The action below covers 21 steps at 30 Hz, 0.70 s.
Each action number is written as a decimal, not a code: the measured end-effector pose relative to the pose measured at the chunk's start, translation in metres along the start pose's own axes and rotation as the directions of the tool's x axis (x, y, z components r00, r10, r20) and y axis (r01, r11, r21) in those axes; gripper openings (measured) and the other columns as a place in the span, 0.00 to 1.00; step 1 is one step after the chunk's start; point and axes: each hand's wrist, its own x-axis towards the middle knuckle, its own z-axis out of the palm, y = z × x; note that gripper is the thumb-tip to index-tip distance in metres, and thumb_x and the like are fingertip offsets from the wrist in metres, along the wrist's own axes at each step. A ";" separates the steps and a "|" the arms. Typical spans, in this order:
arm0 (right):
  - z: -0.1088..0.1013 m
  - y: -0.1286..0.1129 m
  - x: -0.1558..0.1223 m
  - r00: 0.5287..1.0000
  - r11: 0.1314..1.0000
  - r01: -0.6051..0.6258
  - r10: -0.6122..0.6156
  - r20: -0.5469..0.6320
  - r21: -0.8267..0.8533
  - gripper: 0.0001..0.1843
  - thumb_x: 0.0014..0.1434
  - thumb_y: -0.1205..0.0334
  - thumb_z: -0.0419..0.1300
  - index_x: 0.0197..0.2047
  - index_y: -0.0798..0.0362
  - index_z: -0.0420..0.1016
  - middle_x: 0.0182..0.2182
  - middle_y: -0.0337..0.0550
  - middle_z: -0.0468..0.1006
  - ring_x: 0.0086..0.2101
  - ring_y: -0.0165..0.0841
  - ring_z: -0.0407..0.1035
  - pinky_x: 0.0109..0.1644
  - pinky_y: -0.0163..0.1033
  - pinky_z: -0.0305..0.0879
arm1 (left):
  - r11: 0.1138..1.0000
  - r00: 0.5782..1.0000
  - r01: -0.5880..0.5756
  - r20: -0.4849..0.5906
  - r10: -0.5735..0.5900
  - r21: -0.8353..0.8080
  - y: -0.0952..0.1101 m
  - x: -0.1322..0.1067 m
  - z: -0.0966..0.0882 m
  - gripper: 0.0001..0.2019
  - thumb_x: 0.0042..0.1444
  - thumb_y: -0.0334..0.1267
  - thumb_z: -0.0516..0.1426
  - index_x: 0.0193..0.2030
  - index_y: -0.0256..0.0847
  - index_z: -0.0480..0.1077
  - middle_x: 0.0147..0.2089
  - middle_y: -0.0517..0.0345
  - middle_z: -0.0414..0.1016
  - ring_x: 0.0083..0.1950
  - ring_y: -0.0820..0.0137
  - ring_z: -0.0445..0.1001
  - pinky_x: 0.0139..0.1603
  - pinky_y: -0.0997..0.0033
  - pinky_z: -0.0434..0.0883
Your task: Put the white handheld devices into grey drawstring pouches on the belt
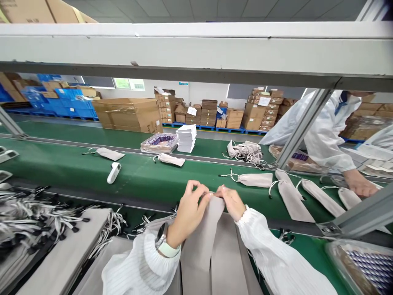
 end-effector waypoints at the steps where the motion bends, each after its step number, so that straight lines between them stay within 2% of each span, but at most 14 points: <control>1: -0.005 0.005 0.001 0.988 0.992 0.065 -0.080 -0.134 -0.112 0.29 0.57 0.47 0.38 0.24 0.55 0.72 0.21 0.43 0.70 0.25 0.30 0.63 0.33 0.36 0.59 | 0.997 0.998 0.051 0.035 -0.053 0.061 0.000 0.001 -0.004 0.11 0.56 0.43 0.46 0.39 0.39 0.61 0.36 0.55 0.61 0.33 0.70 0.65 0.33 0.72 0.63; 3: -0.019 0.022 0.005 0.921 0.932 0.048 -0.180 -0.345 -0.360 0.23 0.55 0.49 0.44 0.20 0.54 0.70 0.19 0.43 0.69 0.24 0.30 0.62 0.33 0.35 0.57 | 0.985 0.970 0.086 0.215 -0.117 0.148 0.002 0.000 -0.012 0.12 0.56 0.44 0.46 0.37 0.37 0.60 0.28 0.58 0.62 0.29 0.69 0.65 0.30 0.73 0.60; 6: -0.041 0.056 0.009 0.857 0.843 -0.137 -0.163 -0.488 -0.521 0.23 0.52 0.52 0.47 0.10 0.53 0.59 0.11 0.38 0.59 0.16 0.26 0.54 0.26 0.34 0.53 | 0.999 0.870 -0.015 0.493 -0.012 0.050 0.014 -0.007 -0.017 0.15 0.58 0.40 0.42 0.24 0.38 0.60 0.20 0.63 0.60 0.23 0.74 0.61 0.27 0.76 0.56; 8: -0.052 0.072 0.011 0.839 0.827 -0.187 -0.147 -0.524 -0.531 0.24 0.53 0.53 0.45 0.09 0.53 0.56 0.10 0.38 0.57 0.15 0.25 0.51 0.24 0.33 0.51 | 0.997 0.857 -0.032 0.512 0.062 -0.067 0.026 -0.014 -0.018 0.17 0.59 0.37 0.40 0.20 0.38 0.58 0.19 0.65 0.59 0.22 0.76 0.59 0.26 0.78 0.54; 11: -0.059 0.074 0.012 0.839 0.856 -0.206 -0.094 -0.535 -0.474 0.23 0.52 0.51 0.46 0.12 0.54 0.60 0.11 0.38 0.59 0.17 0.25 0.53 0.24 0.33 0.52 | 0.990 0.896 0.012 0.440 0.051 -0.140 0.041 -0.023 -0.021 0.16 0.59 0.36 0.41 0.21 0.38 0.59 0.19 0.66 0.57 0.22 0.77 0.58 0.26 0.78 0.54; 12: -0.057 0.069 0.013 0.873 0.901 -0.182 -0.036 -0.486 -0.394 0.23 0.52 0.49 0.46 0.13 0.55 0.62 0.12 0.37 0.59 0.17 0.25 0.54 0.24 0.32 0.52 | 0.988 0.911 0.011 0.408 0.053 -0.153 0.044 -0.025 -0.021 0.16 0.59 0.37 0.40 0.22 0.38 0.59 0.20 0.66 0.57 0.23 0.77 0.58 0.27 0.78 0.54; 13: -0.052 0.061 0.013 0.930 0.953 -0.138 0.030 -0.367 -0.270 0.23 0.51 0.47 0.47 0.16 0.55 0.65 0.13 0.38 0.61 0.18 0.26 0.55 0.24 0.32 0.53 | 0.986 0.928 0.005 0.368 0.058 -0.167 0.046 -0.027 -0.021 0.16 0.59 0.37 0.40 0.24 0.38 0.59 0.20 0.66 0.58 0.23 0.77 0.59 0.28 0.78 0.55; 14: -0.045 0.052 0.012 0.982 0.990 -0.093 0.073 -0.177 -0.106 0.23 0.49 0.45 0.47 0.22 0.56 0.68 0.15 0.38 0.64 0.19 0.26 0.57 0.24 0.32 0.54 | 0.982 0.946 -0.002 0.319 0.063 -0.187 0.047 -0.027 -0.021 0.15 0.59 0.37 0.39 0.25 0.38 0.59 0.21 0.65 0.58 0.24 0.77 0.59 0.29 0.78 0.56; 15: -0.034 0.041 0.009 0.996 0.995 -0.065 0.061 0.059 0.075 0.23 0.47 0.43 0.49 0.29 0.57 0.70 0.18 0.39 0.67 0.21 0.28 0.60 0.25 0.33 0.56 | 0.977 0.963 -0.008 0.262 0.065 -0.213 0.047 -0.027 -0.019 0.15 0.60 0.38 0.39 0.26 0.38 0.59 0.22 0.65 0.58 0.24 0.77 0.59 0.29 0.78 0.56; 16: -0.022 0.030 0.006 0.960 0.970 -0.058 -0.011 0.279 0.237 0.26 0.44 0.43 0.53 0.36 0.56 0.69 0.23 0.41 0.69 0.24 0.29 0.63 0.27 0.34 0.59 | 0.970 0.978 -0.009 0.200 0.059 -0.243 0.047 -0.027 -0.018 0.15 0.60 0.38 0.38 0.27 0.38 0.59 0.22 0.64 0.58 0.24 0.77 0.58 0.29 0.78 0.57; 17: -0.008 0.020 0.001 0.891 0.930 -0.072 -0.102 0.442 0.361 0.29 0.40 0.44 0.57 0.42 0.55 0.66 0.27 0.42 0.70 0.27 0.31 0.65 0.29 0.35 0.61 | 0.962 0.989 -0.009 0.138 0.048 -0.272 0.047 -0.026 -0.016 0.16 0.60 0.39 0.38 0.27 0.38 0.59 0.23 0.64 0.58 0.24 0.77 0.58 0.28 0.78 0.57; 18: 0.005 0.010 -0.004 0.829 0.894 -0.089 -0.177 0.530 0.438 0.31 0.36 0.48 0.61 0.44 0.54 0.65 0.30 0.42 0.70 0.30 0.32 0.66 0.33 0.37 0.62 | 0.956 0.996 -0.010 0.083 0.036 -0.294 0.047 -0.024 -0.014 0.16 0.60 0.39 0.38 0.28 0.38 0.59 0.23 0.63 0.58 0.24 0.77 0.58 0.28 0.78 0.58; 19: 0.017 0.001 -0.009 0.807 0.872 -0.102 -0.210 0.553 0.480 0.28 0.35 0.52 0.63 0.41 0.53 0.65 0.30 0.41 0.70 0.31 0.32 0.66 0.34 0.37 0.62 | 0.953 0.998 -0.013 0.049 0.030 -0.302 0.048 -0.023 -0.013 0.16 0.60 0.40 0.37 0.28 0.37 0.59 0.23 0.63 0.58 0.24 0.77 0.59 0.27 0.78 0.58; 21: 0.029 -0.009 -0.015 0.862 0.847 -0.095 -0.193 0.469 0.524 0.20 0.36 0.59 0.64 0.35 0.52 0.66 0.27 0.39 0.69 0.29 0.31 0.66 0.34 0.37 0.63 | 0.964 0.998 -0.037 0.036 0.048 -0.262 0.048 -0.022 -0.015 0.15 0.60 0.39 0.38 0.29 0.37 0.59 0.24 0.62 0.60 0.26 0.77 0.60 0.28 0.79 0.59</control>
